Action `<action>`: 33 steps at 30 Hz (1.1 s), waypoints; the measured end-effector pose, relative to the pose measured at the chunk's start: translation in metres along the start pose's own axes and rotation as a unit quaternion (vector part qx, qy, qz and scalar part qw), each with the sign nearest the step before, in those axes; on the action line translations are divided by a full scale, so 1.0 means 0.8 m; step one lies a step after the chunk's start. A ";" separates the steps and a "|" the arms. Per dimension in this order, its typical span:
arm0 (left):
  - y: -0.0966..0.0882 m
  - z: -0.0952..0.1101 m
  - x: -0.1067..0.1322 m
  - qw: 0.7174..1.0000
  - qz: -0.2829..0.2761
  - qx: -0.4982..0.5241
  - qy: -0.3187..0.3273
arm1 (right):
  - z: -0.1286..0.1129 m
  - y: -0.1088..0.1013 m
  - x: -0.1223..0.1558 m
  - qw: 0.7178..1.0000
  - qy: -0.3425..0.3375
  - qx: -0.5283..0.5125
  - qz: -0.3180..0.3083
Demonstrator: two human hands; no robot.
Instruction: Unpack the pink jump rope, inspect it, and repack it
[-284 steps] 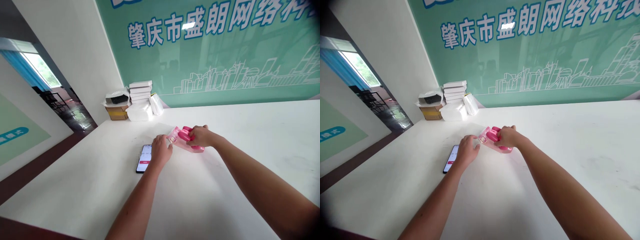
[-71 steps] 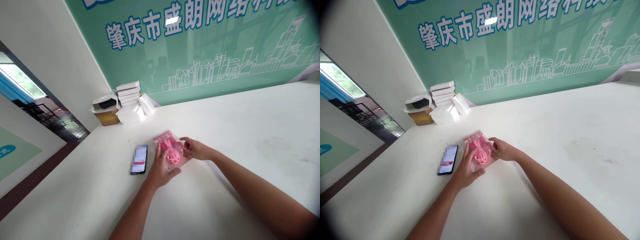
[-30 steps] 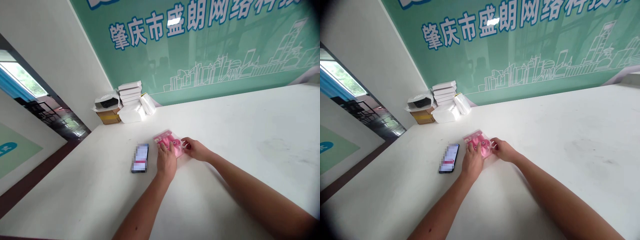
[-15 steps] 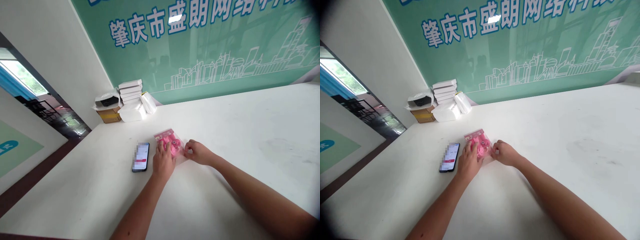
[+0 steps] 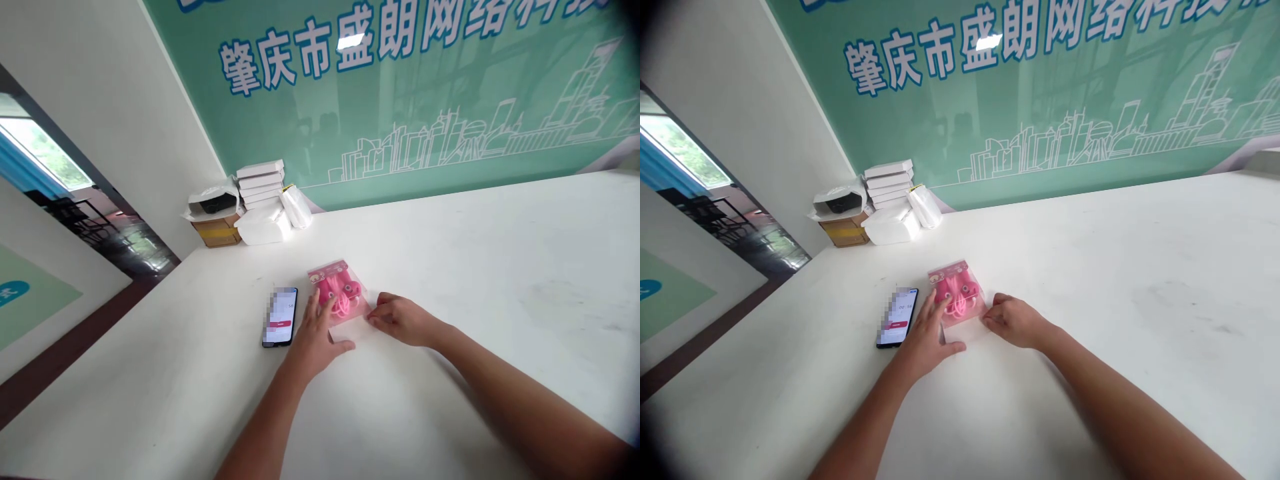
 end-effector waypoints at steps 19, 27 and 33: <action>-0.016 0.005 0.004 0.998 0.041 0.025 0.045 | 0.020 0.005 -0.011 0.994 0.041 -0.091 0.046; -0.033 -0.008 0.005 0.985 0.165 0.034 0.024 | 0.023 0.007 -0.022 0.993 0.056 -0.035 0.097; -0.022 -0.011 -0.007 0.987 0.161 0.022 0.005 | 0.026 0.004 -0.023 0.986 0.078 0.026 0.147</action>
Point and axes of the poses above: each hand's wrist, its own x-axis away from the middle knuckle, its own y-axis out of the palm, z = x × y, the point moved 10 cm from there along -x, towards the middle knuckle, and after that the axes turned 1 degree about -z, right-handed, at the moved point
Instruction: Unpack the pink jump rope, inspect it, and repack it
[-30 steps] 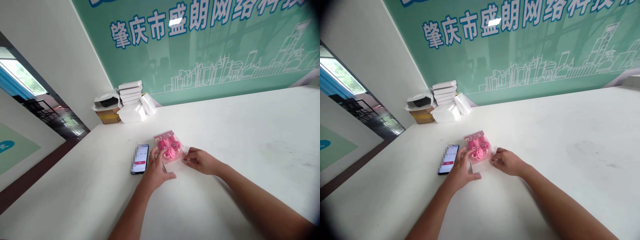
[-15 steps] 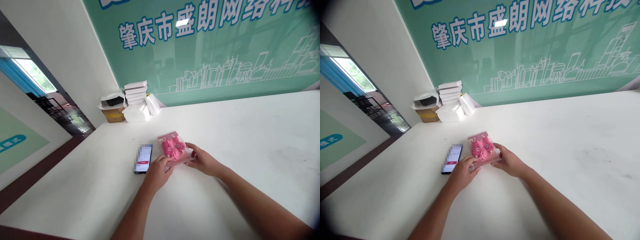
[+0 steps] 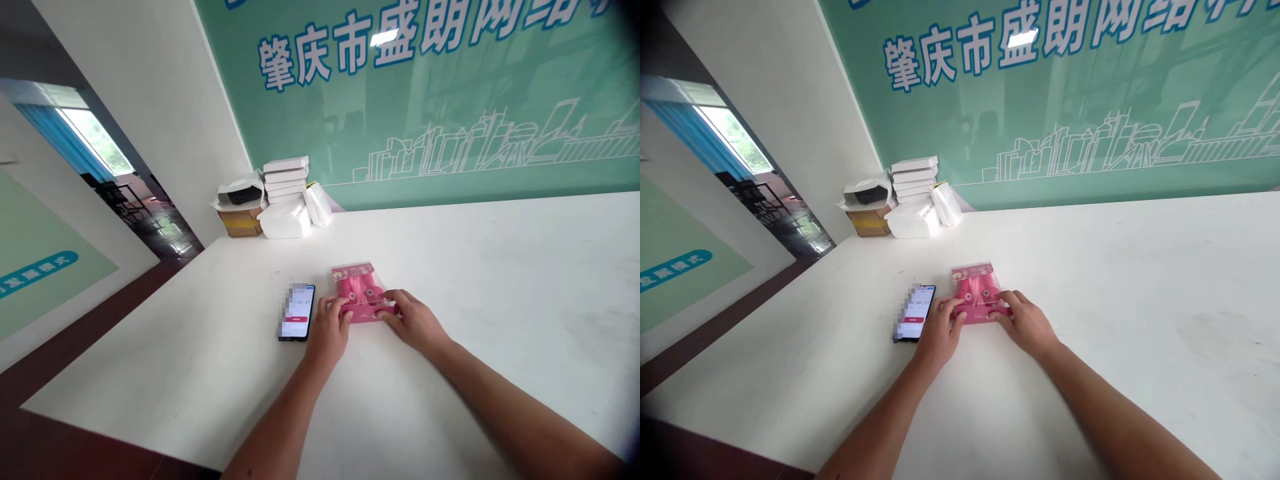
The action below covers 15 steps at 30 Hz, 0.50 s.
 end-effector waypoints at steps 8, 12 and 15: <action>0.013 0.003 0.007 0.999 -0.035 0.011 0.024 | -0.001 -0.009 0.002 0.999 -0.014 0.021 0.045; 0.013 0.000 0.007 1.000 -0.022 0.020 0.010 | 0.004 -0.006 0.003 0.999 -0.005 0.006 0.038; 0.014 0.000 0.005 1.000 -0.011 0.025 0.001 | 0.008 -0.005 0.005 1.000 0.000 -0.005 0.030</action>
Point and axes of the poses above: each hand's wrist, its own x-axis away from the middle knuckle, its own y-axis out of the palm, z = x × y, the point moved 10 cm from there along -x, towards the middle knuckle, and after that the axes turned 1 degree about -z, right-handed, at the moved point
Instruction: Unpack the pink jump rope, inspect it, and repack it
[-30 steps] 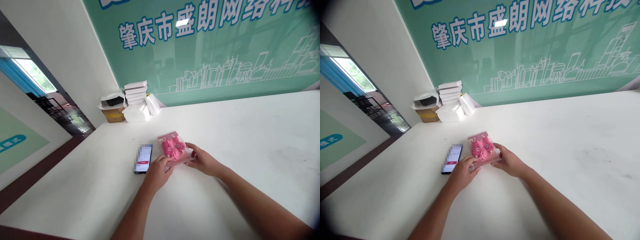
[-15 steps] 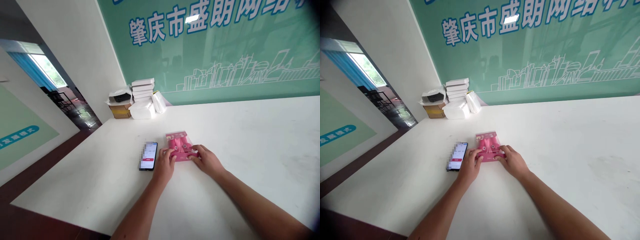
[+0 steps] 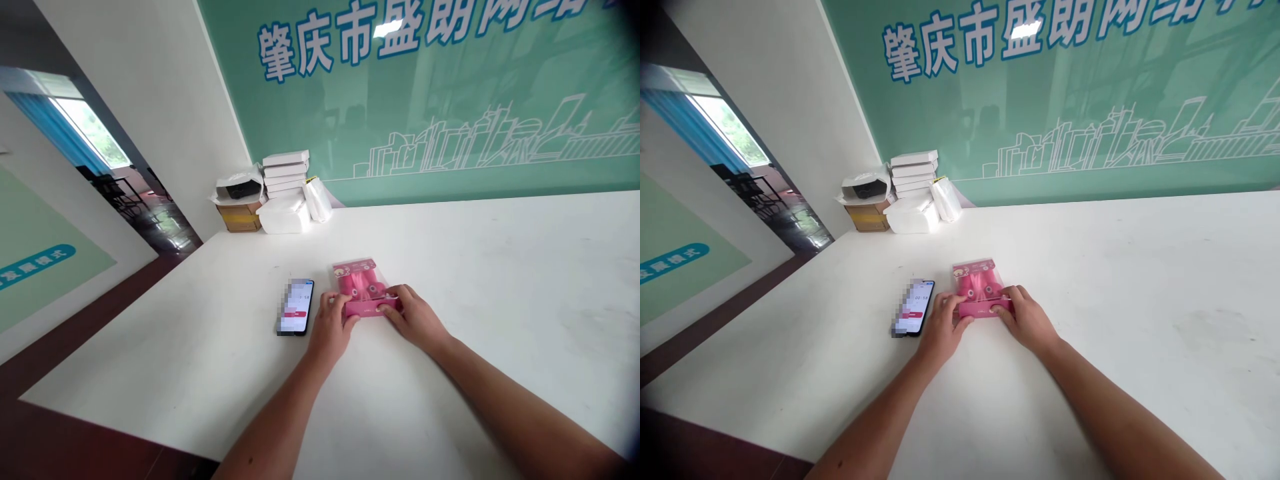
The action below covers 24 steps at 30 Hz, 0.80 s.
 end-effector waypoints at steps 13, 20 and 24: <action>0.003 -0.013 0.003 0.996 -0.001 0.091 0.007 | 0.010 0.007 0.001 0.993 -0.010 -0.102 -0.051; 0.007 -0.026 0.002 0.991 -0.015 0.133 -0.026 | 0.009 0.008 0.001 0.991 0.002 -0.117 -0.057; 0.006 -0.024 0.002 0.988 -0.018 0.148 -0.025 | 0.009 0.007 0.003 0.992 -0.001 -0.116 -0.059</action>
Point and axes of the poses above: each hand's wrist, its own x-axis away from the middle knuckle, its own y-axis out of the palm, z = x × y, the point moved 10 cm from there along -x, towards the middle knuckle, and after that the axes turned 1 degree about -z, right-handed, at the moved point
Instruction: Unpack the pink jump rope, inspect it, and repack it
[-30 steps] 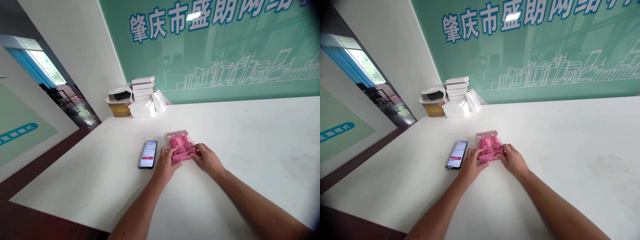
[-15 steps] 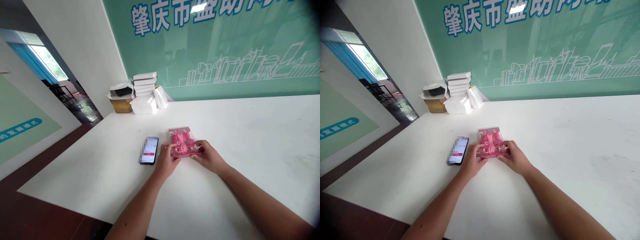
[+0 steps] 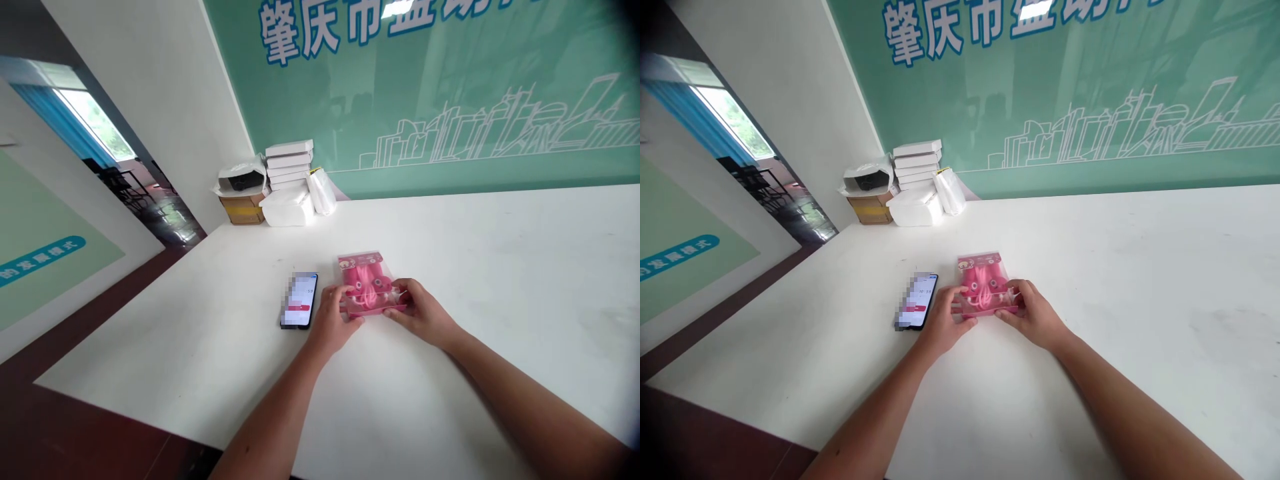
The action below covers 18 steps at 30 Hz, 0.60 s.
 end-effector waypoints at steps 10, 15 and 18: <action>0.007 0.011 -0.001 0.999 -0.008 -0.016 0.034 | 0.003 -0.013 0.000 0.992 0.006 0.094 0.085; 0.015 0.003 -0.011 1.000 0.008 0.001 0.025 | -0.003 -0.023 0.002 0.983 0.003 0.137 0.126; 0.016 0.003 -0.012 0.999 0.018 -0.002 0.030 | 0.006 -0.023 0.003 0.985 0.025 0.124 0.121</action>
Point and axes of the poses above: each hand's wrist, its own x-axis away from the middle knuckle, its own y-axis out of the palm, z = x × y, the point moved 10 cm from there along -x, towards the middle knuckle, and after that the axes turned 1 degree about -z, right-handed, at the moved point
